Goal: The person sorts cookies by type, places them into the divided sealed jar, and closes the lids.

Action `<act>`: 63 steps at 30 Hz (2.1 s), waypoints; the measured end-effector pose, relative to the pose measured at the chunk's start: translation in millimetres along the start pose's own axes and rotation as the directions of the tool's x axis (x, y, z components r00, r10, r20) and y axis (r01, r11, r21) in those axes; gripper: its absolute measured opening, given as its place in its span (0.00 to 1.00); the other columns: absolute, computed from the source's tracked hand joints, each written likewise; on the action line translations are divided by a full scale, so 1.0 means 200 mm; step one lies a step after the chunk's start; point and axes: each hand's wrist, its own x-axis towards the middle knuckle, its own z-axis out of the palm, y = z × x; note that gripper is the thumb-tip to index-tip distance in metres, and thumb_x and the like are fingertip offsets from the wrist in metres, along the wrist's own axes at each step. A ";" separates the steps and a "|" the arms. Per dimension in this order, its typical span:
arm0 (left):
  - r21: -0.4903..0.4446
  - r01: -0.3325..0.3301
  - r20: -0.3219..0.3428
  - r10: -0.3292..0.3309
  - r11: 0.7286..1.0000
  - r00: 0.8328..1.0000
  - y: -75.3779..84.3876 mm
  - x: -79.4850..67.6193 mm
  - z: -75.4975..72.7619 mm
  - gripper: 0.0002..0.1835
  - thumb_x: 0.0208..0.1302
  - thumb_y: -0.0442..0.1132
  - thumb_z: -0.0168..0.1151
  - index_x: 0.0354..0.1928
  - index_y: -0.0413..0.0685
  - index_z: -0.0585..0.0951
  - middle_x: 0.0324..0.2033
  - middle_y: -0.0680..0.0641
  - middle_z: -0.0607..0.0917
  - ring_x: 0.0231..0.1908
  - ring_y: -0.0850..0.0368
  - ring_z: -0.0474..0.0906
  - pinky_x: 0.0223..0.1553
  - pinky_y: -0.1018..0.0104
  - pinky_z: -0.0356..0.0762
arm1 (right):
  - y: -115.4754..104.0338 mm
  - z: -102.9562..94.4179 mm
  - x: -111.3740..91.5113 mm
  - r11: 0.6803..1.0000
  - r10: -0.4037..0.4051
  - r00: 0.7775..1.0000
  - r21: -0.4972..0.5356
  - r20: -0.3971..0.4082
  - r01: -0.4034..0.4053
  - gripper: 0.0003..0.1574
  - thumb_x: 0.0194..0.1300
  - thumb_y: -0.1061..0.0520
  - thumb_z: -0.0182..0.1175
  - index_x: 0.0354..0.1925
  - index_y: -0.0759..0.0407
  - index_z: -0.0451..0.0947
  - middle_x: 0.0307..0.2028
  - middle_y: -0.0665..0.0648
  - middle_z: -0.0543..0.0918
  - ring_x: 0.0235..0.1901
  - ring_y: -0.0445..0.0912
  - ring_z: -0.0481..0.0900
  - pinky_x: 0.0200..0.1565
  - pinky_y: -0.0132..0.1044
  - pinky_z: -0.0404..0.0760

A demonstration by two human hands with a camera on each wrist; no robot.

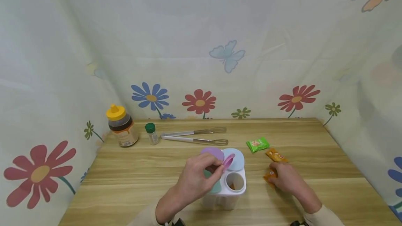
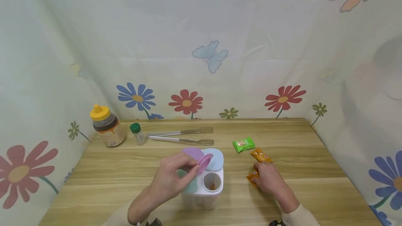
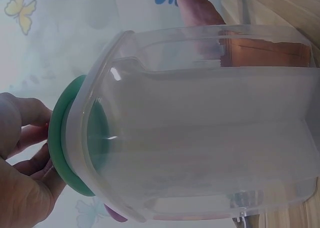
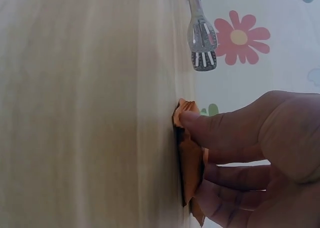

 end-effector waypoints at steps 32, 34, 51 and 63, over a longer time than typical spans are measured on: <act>0.005 0.051 0.027 -0.051 0.999 0.998 0.00 0.00 -0.01 0.04 0.57 0.31 0.69 0.34 0.46 0.84 0.29 0.52 0.83 0.29 0.70 0.78 0.31 0.82 0.80 | 0.01 0.00 -0.01 0.997 -0.013 0.998 0.077 -0.056 0.017 0.15 0.43 0.56 0.77 0.29 0.49 0.80 0.27 0.47 0.80 0.27 0.41 0.72 0.30 0.38 0.72; 0.006 0.050 0.025 -0.050 0.999 0.998 0.00 0.00 0.00 0.04 0.57 0.31 0.69 0.33 0.45 0.84 0.29 0.52 0.83 0.29 0.70 0.78 0.31 0.82 0.81 | 0.01 0.00 -0.01 0.997 -0.025 0.998 0.071 -0.066 0.029 0.15 0.43 0.56 0.77 0.29 0.49 0.81 0.28 0.47 0.81 0.27 0.41 0.73 0.30 0.38 0.73; 0.017 0.046 0.024 -0.046 0.999 0.999 0.00 0.00 0.00 0.04 0.57 0.31 0.69 0.33 0.46 0.84 0.28 0.52 0.83 0.29 0.71 0.78 0.31 0.82 0.80 | -0.03 -0.06 -0.04 0.985 -0.067 0.989 0.146 -0.133 0.087 0.14 0.41 0.62 0.68 0.30 0.48 0.82 0.24 0.43 0.76 0.25 0.35 0.70 0.26 0.28 0.70; 0.010 0.054 0.025 -0.054 0.998 0.998 0.00 0.00 0.00 0.04 0.57 0.31 0.69 0.34 0.46 0.84 0.29 0.52 0.83 0.29 0.70 0.78 0.31 0.82 0.81 | -0.06 -0.11 -0.05 0.976 -0.067 0.990 0.196 -0.120 0.090 0.13 0.44 0.65 0.68 0.30 0.51 0.82 0.26 0.46 0.77 0.26 0.35 0.71 0.25 0.26 0.73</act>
